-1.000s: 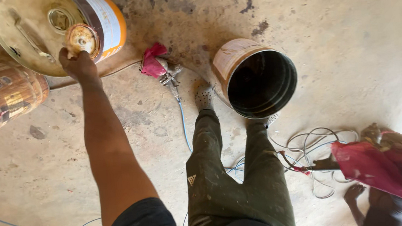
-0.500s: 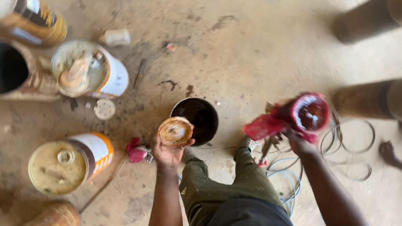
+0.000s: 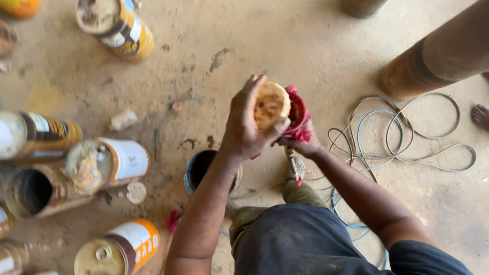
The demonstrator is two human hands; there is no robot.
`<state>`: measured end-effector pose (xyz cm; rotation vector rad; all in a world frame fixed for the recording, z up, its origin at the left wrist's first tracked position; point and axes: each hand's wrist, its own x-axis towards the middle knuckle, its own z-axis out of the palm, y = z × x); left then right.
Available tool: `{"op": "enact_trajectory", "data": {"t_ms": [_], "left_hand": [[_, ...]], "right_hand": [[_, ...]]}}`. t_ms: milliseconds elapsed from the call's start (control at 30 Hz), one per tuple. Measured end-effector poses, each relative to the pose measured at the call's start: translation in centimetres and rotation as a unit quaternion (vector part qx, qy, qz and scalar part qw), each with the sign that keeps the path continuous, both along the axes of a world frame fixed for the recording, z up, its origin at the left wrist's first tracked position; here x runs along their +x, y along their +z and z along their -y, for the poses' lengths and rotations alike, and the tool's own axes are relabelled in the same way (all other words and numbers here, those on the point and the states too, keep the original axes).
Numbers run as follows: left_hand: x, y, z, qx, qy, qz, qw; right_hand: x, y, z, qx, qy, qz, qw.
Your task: The person pours reddish-brown liquid from a small container into a spray gun cup, then uses the spray gun to apply a coat of finish to a wooden cabinet. The person moves around the cabinet to cover different sides and edges.
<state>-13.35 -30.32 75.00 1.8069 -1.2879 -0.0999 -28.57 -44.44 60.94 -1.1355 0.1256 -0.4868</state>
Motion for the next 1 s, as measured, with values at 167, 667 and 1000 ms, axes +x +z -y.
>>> {"op": "enact_trajectory", "data": {"t_ms": [167,667,1000], "left_hand": [[-5.5,3.6,8.8,0.142,0.035,0.177,0.973],[-6.8,4.6,21.0,0.279,-0.146,0.242,0.918],[-5.7,4.7,24.4,0.239,-0.050,0.188,0.951]], "right_hand": [[-0.7,-0.7,4.6,-0.109,-0.067,-0.033,0.991],[-5.9,3.5,13.1,-0.050,-0.067,-0.141,0.986],[-2.2,4.1,15.0,-0.096,-0.162,-0.176,0.966]]}}
